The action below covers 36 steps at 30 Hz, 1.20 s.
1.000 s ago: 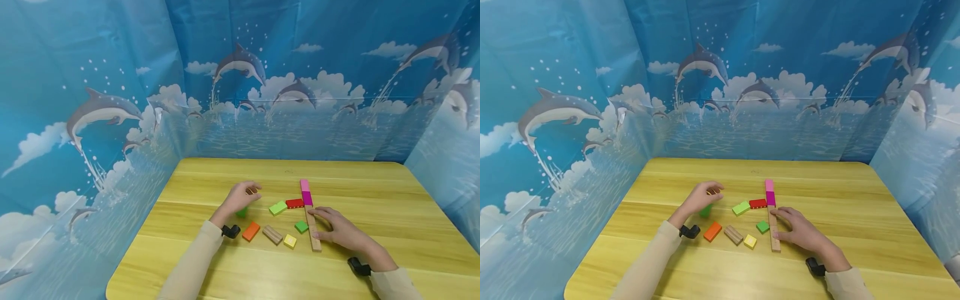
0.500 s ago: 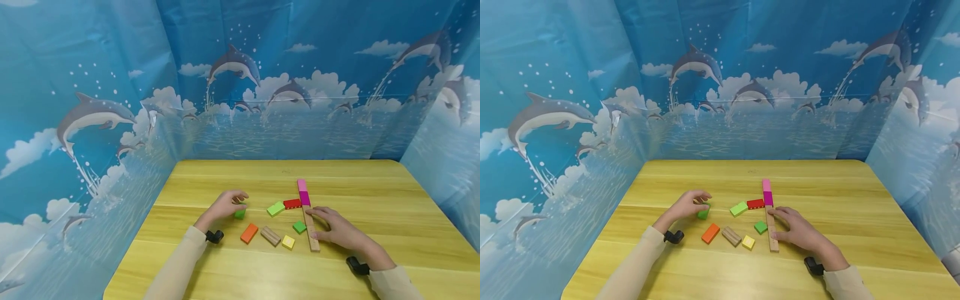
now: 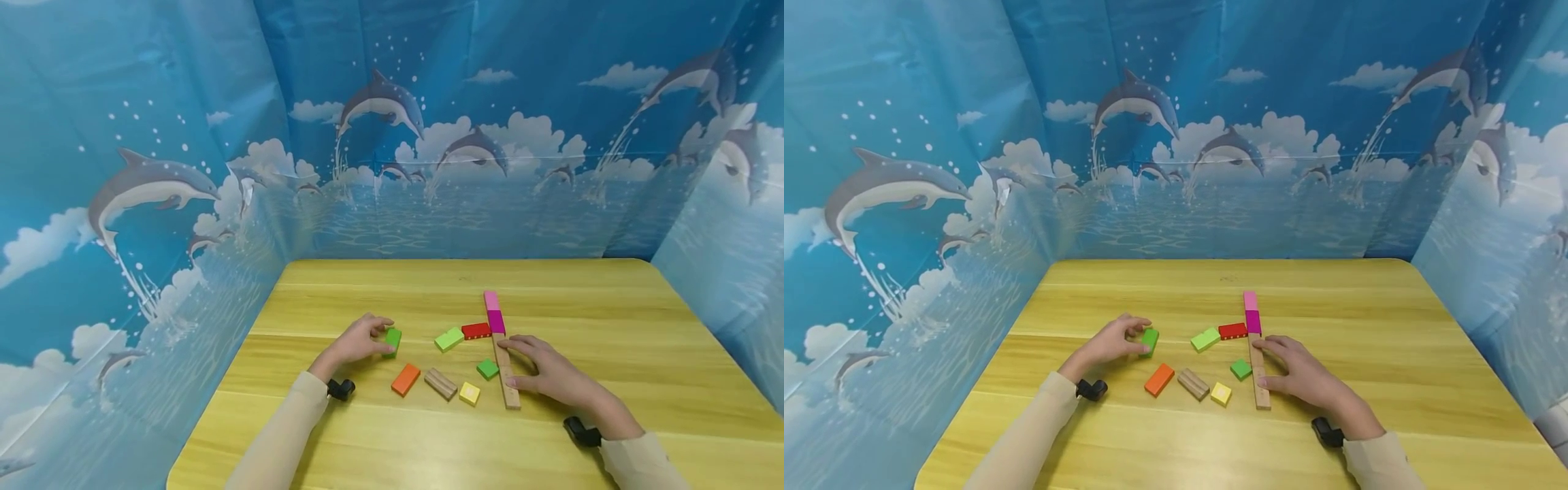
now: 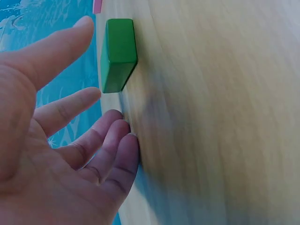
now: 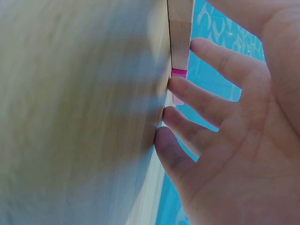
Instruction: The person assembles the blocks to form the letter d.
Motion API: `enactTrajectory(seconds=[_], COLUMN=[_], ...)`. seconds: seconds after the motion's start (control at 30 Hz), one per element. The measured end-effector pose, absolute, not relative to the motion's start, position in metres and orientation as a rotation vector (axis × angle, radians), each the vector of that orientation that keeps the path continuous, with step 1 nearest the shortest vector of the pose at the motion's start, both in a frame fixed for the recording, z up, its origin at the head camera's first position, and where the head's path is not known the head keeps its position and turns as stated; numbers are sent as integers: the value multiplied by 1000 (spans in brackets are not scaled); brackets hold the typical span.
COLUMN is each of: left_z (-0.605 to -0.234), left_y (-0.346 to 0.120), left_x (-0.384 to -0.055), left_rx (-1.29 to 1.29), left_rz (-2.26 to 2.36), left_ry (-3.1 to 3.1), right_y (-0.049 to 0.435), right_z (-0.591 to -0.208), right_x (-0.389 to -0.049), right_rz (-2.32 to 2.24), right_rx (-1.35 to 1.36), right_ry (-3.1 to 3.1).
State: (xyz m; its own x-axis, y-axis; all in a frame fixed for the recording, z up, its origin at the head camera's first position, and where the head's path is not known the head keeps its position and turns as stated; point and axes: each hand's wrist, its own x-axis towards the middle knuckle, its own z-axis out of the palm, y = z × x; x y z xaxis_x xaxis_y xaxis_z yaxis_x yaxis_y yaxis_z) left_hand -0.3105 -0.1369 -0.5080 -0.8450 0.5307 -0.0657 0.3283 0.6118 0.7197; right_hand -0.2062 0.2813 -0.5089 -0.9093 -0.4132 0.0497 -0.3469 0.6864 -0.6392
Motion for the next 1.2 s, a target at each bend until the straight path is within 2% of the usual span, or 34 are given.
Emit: enactTrajectory(seconds=[0.7, 1.2], left_z=[-516, -514], left_y=[-137, -133], left_x=[-310, -300], left_rx=[755, 739], left_rz=[1055, 1243], left_ry=[2566, 2456], right_y=[283, 283], right_z=[-509, -510], right_x=[-207, -208], right_rz=[-1039, -1038], right_rx=[-618, -629], right_ry=[2764, 2775])
